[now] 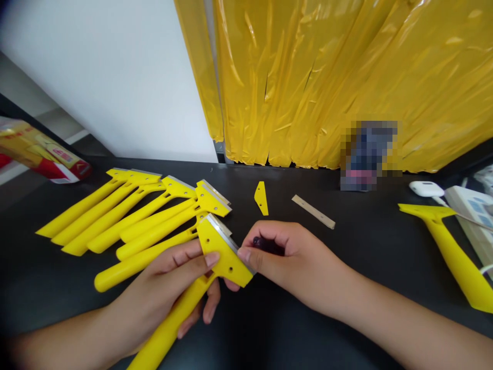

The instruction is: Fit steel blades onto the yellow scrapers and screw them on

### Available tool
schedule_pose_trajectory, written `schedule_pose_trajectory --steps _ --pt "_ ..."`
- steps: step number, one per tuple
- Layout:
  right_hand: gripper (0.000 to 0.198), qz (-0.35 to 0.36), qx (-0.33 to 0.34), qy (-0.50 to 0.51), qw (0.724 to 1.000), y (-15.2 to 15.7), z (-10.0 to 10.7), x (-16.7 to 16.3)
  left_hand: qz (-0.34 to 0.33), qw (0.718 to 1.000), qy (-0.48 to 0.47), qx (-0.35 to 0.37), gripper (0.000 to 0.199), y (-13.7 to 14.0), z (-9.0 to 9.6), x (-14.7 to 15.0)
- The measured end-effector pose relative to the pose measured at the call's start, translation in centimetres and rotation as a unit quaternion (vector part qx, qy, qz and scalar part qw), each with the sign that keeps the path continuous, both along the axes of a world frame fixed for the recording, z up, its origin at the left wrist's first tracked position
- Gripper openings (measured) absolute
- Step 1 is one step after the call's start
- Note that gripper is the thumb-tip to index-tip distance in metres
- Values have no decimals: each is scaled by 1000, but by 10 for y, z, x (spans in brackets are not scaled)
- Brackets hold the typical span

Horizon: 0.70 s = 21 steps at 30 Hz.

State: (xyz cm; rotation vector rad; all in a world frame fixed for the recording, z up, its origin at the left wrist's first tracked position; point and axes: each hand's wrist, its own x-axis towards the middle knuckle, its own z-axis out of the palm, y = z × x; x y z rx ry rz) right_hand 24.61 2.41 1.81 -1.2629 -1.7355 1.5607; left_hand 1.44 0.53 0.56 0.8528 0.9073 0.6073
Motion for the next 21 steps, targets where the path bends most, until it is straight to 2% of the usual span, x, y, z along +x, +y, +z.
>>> schedule_pose_trajectory --steps 5,7,8,9,10,11,12,14,15,17,18,21 --pt "32 -98 110 -44 988 -5 6 5 8 998 46 51 30 7 7 -6" --pt "33 -118 116 -39 985 -11 10 5 8 983 116 140 32 5 11 -13" --pt "34 -107 101 -33 989 -15 12 3 5 961 166 220 31 4 12 -17" --pt "35 -86 74 -21 993 -19 14 2 2 919 222 325 29 2 13 -22" --pt "36 -62 38 -4 997 -23 16 -1 -6 855 276 438 23 0 14 -26" --pt "38 -42 -2 22 999 -27 17 -3 -11 776 309 550 17 -2 14 -29" --pt "40 -31 -43 56 997 -31 17 -6 -15 692 334 640 22 -4 13 -32" --pt "46 -40 -132 122 983 -36 15 -12 -37 552 369 747 35 -8 11 -33" --pt "50 -54 -176 144 972 -37 13 -14 -47 501 386 773 38 -9 9 -32" --pt "52 -80 -250 170 950 -38 7 -18 -62 431 416 799 39 -11 8 -27" --pt "51 -92 -275 177 941 -38 4 -19 -72 408 428 803 39 -12 8 -24" --pt "44 -106 -304 197 926 -38 -4 -23 -97 377 450 804 39 -14 10 -19"
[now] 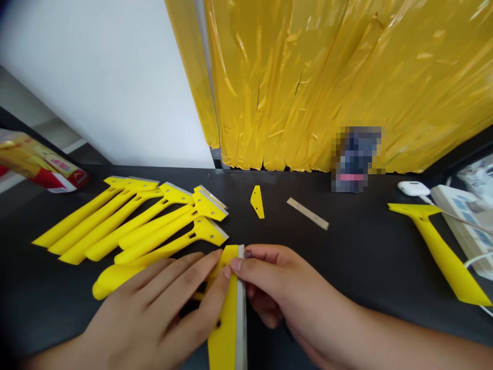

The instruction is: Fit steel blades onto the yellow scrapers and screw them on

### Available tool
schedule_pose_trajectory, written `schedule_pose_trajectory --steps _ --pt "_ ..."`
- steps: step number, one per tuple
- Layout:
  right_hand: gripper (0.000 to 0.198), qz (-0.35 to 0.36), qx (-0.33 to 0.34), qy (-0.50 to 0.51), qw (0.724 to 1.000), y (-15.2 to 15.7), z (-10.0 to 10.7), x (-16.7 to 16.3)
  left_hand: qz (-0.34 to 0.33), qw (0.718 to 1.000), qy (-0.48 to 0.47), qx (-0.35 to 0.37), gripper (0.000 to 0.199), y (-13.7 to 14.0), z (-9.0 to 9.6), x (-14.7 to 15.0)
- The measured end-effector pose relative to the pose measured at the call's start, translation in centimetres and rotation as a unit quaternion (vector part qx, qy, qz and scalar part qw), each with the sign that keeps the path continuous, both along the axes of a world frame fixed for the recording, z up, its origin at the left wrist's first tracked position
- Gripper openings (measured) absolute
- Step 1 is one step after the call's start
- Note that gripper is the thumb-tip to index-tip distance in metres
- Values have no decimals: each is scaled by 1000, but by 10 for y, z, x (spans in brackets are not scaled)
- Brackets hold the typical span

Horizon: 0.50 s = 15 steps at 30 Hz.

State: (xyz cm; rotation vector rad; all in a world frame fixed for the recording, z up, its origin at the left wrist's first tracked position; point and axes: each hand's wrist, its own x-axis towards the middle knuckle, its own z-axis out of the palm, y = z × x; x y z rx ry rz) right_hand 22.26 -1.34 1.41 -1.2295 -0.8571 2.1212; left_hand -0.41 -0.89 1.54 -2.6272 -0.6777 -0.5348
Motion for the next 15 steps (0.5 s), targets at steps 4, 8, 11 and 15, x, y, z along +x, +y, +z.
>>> schedule_pose_trajectory --steps 4,8,11,15 --pt "42 -9 9 -18 1000 4 -3 -2 1 1000 -6 -6 37 -6 1 1" --pt "44 23 119 -66 990 13 9 8 57 989 -72 -115 53 -16 4 0" --pt "34 127 224 -122 959 16 18 18 109 897 -174 -391 72 -17 10 3" --pt "24 197 293 -176 919 11 17 22 67 471 -220 -851 45 -11 8 13"
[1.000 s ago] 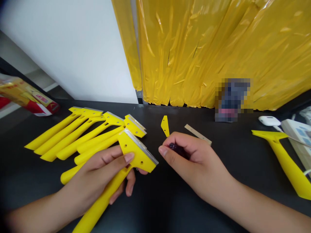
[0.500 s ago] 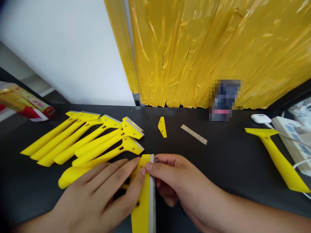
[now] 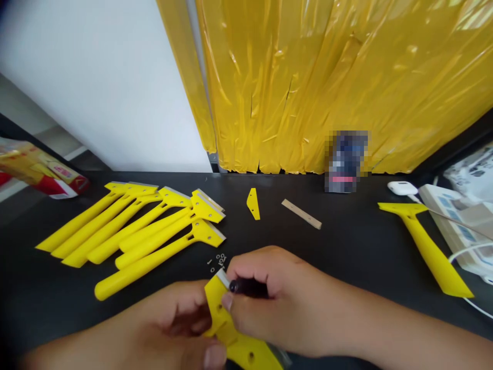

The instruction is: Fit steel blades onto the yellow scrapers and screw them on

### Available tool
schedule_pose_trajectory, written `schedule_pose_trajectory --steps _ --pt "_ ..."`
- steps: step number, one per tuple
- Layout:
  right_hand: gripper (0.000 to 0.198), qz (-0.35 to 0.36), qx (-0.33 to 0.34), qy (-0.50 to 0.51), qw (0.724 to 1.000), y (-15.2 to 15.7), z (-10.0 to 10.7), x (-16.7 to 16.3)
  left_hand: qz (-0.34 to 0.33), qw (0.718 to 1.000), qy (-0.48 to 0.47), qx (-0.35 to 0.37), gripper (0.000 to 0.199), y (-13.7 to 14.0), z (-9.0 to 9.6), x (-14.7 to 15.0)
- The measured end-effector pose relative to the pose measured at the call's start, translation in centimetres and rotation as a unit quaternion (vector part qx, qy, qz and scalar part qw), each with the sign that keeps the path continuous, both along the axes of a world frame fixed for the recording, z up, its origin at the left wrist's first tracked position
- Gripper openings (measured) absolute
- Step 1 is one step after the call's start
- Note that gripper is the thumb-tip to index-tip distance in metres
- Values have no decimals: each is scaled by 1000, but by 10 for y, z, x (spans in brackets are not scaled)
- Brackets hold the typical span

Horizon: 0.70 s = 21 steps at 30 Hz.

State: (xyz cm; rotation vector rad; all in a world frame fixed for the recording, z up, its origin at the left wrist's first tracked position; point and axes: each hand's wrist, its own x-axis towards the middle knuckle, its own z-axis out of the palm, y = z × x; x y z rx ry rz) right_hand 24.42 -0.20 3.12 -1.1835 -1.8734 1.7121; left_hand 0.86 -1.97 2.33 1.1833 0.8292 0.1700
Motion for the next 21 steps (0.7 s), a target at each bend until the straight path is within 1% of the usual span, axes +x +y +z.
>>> schedule_pose_trajectory --steps 1,2,3,5,6,8,10,12,13,15,16,17,19,21 --pt "24 5 8 -8 1000 -1 -2 -1 3 996 -31 -79 45 1 -4 3" --pt "24 9 8 -13 1000 -2 -4 -2 24 991 -48 -119 46 1 -8 5" --pt "25 12 6 -16 1000 -3 -5 -3 45 988 -53 -141 48 1 -13 7" --pt "28 13 0 -21 1000 -1 -7 -5 81 984 -43 -151 50 1 -21 9" --pt "29 2 0 -23 1000 0 -8 -5 88 983 -39 -155 49 2 -23 9" --pt "37 -46 11 -32 998 6 -9 -3 99 982 -43 -155 45 5 -20 8" --pt "47 -106 48 -55 992 13 -11 2 129 979 -69 -143 39 11 -12 4" --pt "49 -127 117 -89 981 20 -16 6 185 971 -97 -113 35 20 -2 -1" --pt "44 -114 165 -102 974 23 -20 8 217 966 -105 -91 34 25 2 -4" --pt "27 -57 270 -116 954 26 -29 9 267 955 -117 -57 34 33 7 -8" --pt "29 -20 316 -121 941 26 -34 8 284 950 -121 -45 34 37 7 -10" --pt "40 16 352 -131 927 26 -39 7 296 947 -124 -37 33 39 7 -11" --pt "62 71 394 -168 901 26 -47 5 307 943 -125 -29 32 42 3 -12" --pt "71 97 415 -207 881 26 -52 3 310 943 -119 -26 33 43 -1 -11"
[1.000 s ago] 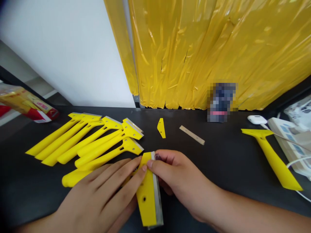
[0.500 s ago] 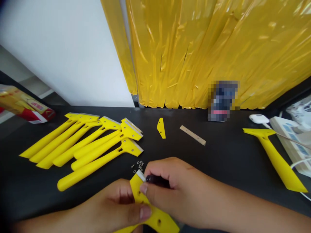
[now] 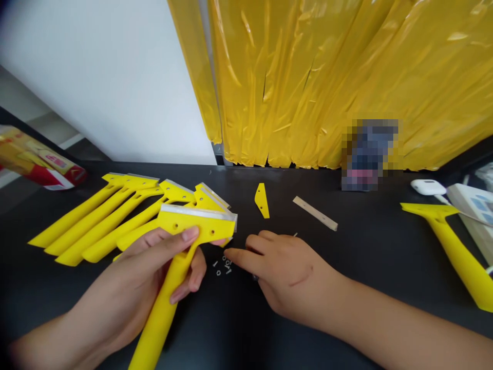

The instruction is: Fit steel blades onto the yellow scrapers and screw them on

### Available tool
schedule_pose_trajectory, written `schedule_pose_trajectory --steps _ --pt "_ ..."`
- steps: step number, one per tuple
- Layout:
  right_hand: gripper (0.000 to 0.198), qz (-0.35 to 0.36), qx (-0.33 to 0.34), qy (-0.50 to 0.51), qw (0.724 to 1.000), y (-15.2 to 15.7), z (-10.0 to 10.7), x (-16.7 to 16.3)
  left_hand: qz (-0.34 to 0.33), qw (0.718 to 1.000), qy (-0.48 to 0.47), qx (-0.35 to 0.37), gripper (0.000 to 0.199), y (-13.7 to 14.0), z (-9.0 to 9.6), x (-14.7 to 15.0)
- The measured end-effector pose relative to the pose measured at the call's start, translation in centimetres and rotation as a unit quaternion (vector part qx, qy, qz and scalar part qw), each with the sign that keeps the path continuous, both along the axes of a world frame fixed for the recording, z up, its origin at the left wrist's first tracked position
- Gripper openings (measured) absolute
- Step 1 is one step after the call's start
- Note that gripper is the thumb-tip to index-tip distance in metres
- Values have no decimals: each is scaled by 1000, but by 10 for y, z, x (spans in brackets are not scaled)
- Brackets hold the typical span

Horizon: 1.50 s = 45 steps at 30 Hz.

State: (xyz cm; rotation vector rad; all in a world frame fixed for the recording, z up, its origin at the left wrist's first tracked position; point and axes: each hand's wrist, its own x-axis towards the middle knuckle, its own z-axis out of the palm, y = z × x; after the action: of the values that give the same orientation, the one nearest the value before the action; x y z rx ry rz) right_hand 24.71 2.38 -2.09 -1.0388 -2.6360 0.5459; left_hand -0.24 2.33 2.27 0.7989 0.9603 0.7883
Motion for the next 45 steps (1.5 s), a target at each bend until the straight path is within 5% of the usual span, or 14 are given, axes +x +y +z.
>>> schedule_pose_trajectory --steps 10,16,25,28,31,34,41,45 --pt "69 -1 38 -38 999 4 -7 -1 2 1000 -6 -14 33 -3 -7 2" --pt "26 -73 -20 23 997 10 -8 1 6 999 -22 -28 39 -4 -10 6" --pt "15 -129 -128 90 979 11 1 6 -18 998 -47 -25 32 -5 -7 10" --pt "18 -173 -326 169 914 11 12 6 -29 997 -63 -35 32 -7 -10 10" --pt "25 -222 -522 297 768 9 19 1 -46 996 -70 -38 33 -9 -12 11" --pt "32 -241 -587 401 660 5 20 -7 -53 996 -64 -36 32 -12 -13 13" --pt "33 -201 -641 471 572 -3 17 -14 -71 994 -67 -51 37 -12 -17 13" --pt "29 -178 -631 494 570 -4 16 -9 -46 995 -82 -39 30 -9 -16 12"
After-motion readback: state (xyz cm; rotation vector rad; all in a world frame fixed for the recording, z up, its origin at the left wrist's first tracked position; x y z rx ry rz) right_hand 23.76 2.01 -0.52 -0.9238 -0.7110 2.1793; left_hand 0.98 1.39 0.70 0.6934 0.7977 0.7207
